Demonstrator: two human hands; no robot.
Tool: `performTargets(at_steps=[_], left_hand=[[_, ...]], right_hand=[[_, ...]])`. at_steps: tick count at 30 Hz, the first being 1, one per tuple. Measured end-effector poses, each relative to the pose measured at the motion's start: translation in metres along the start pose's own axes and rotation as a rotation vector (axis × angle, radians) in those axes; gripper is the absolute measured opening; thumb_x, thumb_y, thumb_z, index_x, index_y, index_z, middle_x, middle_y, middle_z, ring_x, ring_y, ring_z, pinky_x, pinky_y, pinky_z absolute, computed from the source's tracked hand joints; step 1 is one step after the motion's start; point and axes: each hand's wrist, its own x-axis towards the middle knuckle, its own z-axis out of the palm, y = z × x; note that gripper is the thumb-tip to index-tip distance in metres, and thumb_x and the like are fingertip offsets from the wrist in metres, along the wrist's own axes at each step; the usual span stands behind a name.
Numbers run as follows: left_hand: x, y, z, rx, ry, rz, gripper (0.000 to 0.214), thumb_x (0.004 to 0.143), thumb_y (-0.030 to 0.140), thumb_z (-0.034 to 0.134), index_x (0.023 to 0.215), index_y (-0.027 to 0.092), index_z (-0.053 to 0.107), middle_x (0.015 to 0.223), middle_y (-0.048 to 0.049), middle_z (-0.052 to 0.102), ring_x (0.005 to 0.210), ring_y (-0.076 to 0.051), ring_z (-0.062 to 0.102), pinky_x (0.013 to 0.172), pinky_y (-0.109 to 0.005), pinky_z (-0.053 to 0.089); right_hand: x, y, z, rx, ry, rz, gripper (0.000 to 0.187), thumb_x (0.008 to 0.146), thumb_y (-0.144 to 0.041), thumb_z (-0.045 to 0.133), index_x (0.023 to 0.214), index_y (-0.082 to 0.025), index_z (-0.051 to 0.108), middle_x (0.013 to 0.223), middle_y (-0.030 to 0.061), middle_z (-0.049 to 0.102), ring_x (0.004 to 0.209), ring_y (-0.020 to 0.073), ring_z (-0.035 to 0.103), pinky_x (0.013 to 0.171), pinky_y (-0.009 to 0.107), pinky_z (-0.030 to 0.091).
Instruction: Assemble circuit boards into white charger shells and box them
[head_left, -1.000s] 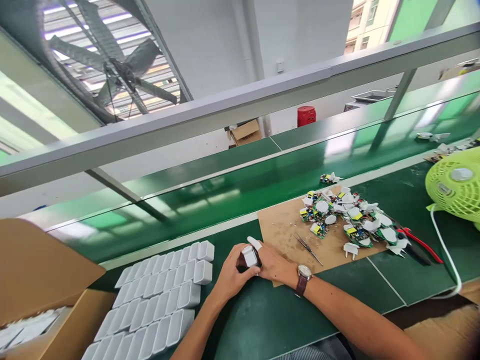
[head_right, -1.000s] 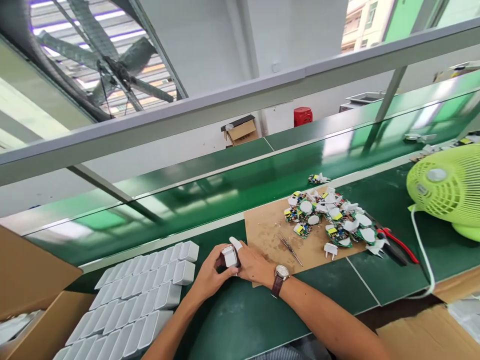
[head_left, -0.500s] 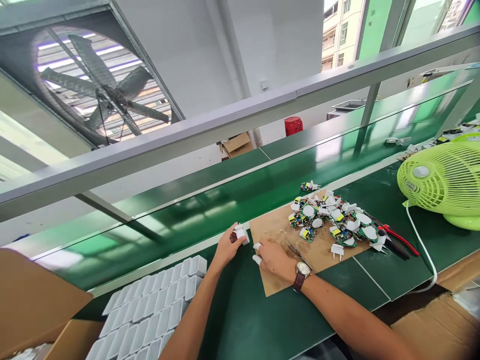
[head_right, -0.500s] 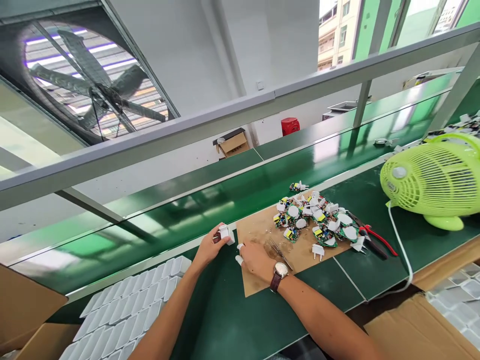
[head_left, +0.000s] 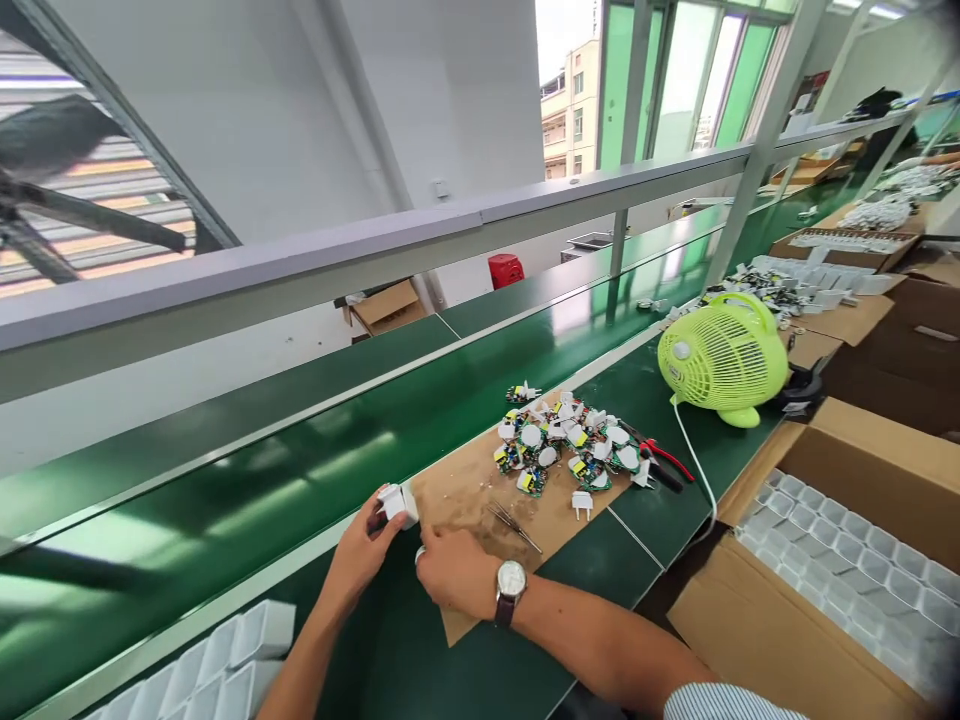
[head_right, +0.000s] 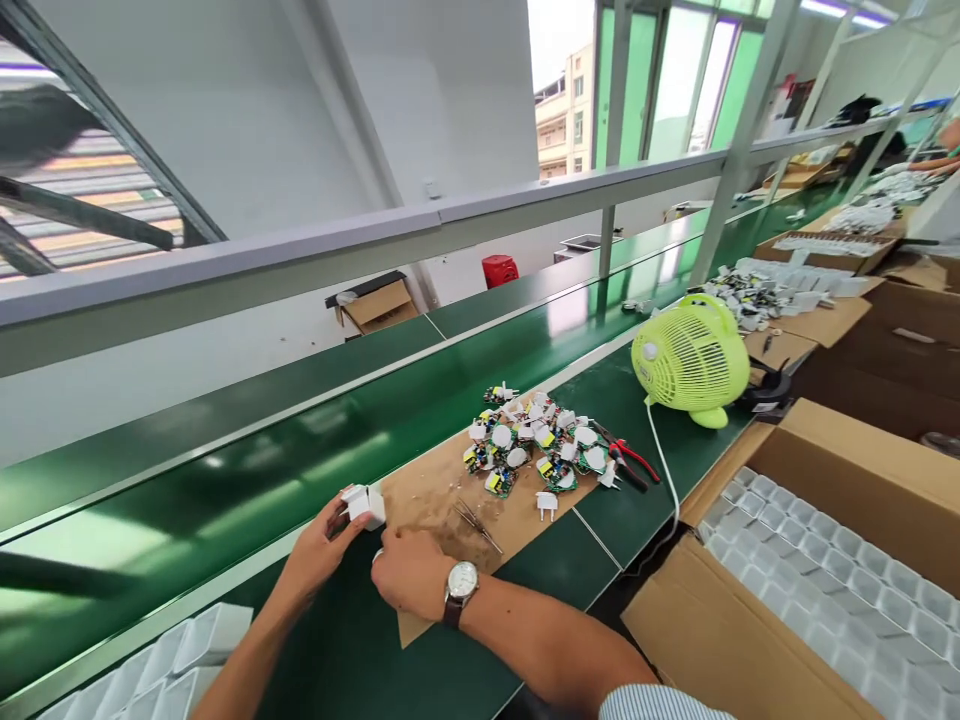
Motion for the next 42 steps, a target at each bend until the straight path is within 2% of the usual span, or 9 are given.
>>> performTargets(at_steps=[9,16,19,22,25,28,33,39,42], left_hand=[[-0.002,0.000,0.003,-0.071,0.010,0.011,0.077,0.072,0.060,0.073,0.136,0.020,0.057,0.139,-0.0151,0.068,0.130,-0.034,0.065,0.112,-0.051,0.051],[-0.006,0.006,0.007,-0.067,0.066,0.059,0.077,0.072,0.051,0.076,0.138,0.017,0.057,0.137,-0.0196,0.068,0.114,-0.033,0.072,0.094,-0.046,0.061],[-0.006,0.019,-0.022,-0.019,0.178,0.081,0.075,0.073,0.043,0.079,0.140,0.018,0.058,0.143,-0.0211,0.063,0.113,-0.031,0.072,0.089,-0.042,0.061],[-0.016,0.033,-0.075,0.067,0.325,0.139,0.064,0.079,0.048,0.074,0.137,0.023,0.062,0.145,-0.0144,0.062,0.127,-0.031,0.062,0.105,-0.047,0.053],[-0.044,0.032,-0.121,0.251,0.416,0.185,0.042,0.077,0.056,0.074,0.104,0.024,0.076,0.139,-0.0126,0.065,0.136,-0.038,0.052,0.117,-0.057,0.040],[-0.070,0.008,-0.138,0.631,0.419,0.185,0.038,0.074,0.061,0.074,0.073,0.023,0.074,0.130,-0.0172,0.069,0.135,-0.046,0.049,0.114,-0.064,0.039],[-0.076,-0.025,-0.119,0.792,0.360,0.190,0.033,0.074,0.046,0.069,0.050,0.024,0.061,0.126,-0.0150,0.073,0.138,-0.048,0.049,0.111,-0.066,0.041],[-0.078,0.002,-0.059,0.525,0.091,0.376,0.026,0.079,0.036,0.058,0.054,0.028,0.061,0.129,-0.0081,0.074,0.129,-0.035,0.062,0.106,-0.049,0.052],[-0.094,0.005,-0.029,0.456,-0.015,0.409,0.026,0.085,0.033,0.055,0.061,0.028,0.062,0.120,-0.0088,0.077,0.118,-0.031,0.069,0.098,-0.043,0.057]], right_hand=[[-0.001,-0.012,-0.007,-0.016,-0.021,0.051,0.010,0.089,-0.015,0.069,0.098,-0.011,0.072,0.106,0.0151,0.066,0.085,0.0253,0.072,0.063,0.035,0.059],[0.004,-0.013,-0.005,-0.039,-0.089,0.094,0.018,0.087,-0.006,0.063,0.103,-0.012,0.071,0.114,0.0184,0.068,0.086,0.0261,0.073,0.065,0.033,0.058],[0.005,-0.010,-0.003,-0.051,-0.121,0.102,0.024,0.086,-0.001,0.058,0.105,-0.010,0.070,0.116,0.0211,0.068,0.084,0.0274,0.074,0.065,0.035,0.058],[0.005,-0.005,-0.003,-0.052,-0.144,0.101,0.026,0.085,0.001,0.058,0.106,-0.011,0.069,0.115,0.0217,0.068,0.086,0.0295,0.074,0.066,0.036,0.058],[0.002,-0.005,-0.006,-0.044,-0.153,0.102,0.026,0.087,0.000,0.057,0.106,-0.013,0.068,0.114,0.0202,0.069,0.084,0.0277,0.074,0.065,0.034,0.056],[-0.001,-0.007,-0.008,-0.037,-0.151,0.117,0.026,0.087,0.000,0.057,0.106,-0.014,0.068,0.114,0.0192,0.069,0.082,0.0255,0.073,0.066,0.031,0.056],[-0.002,-0.007,-0.006,-0.023,-0.136,0.121,0.023,0.086,-0.004,0.061,0.106,-0.013,0.069,0.120,0.0192,0.067,0.087,0.0263,0.071,0.070,0.033,0.056],[-0.007,0.010,-0.015,0.018,-0.106,0.080,0.014,0.094,-0.022,0.062,0.104,-0.017,0.071,0.114,0.0095,0.069,0.088,0.0211,0.069,0.080,0.030,0.054],[-0.006,0.030,-0.034,0.021,-0.084,0.063,0.023,0.098,-0.029,0.063,0.120,-0.020,0.068,0.114,0.0047,0.070,0.103,0.0186,0.067,0.092,0.025,0.051]])
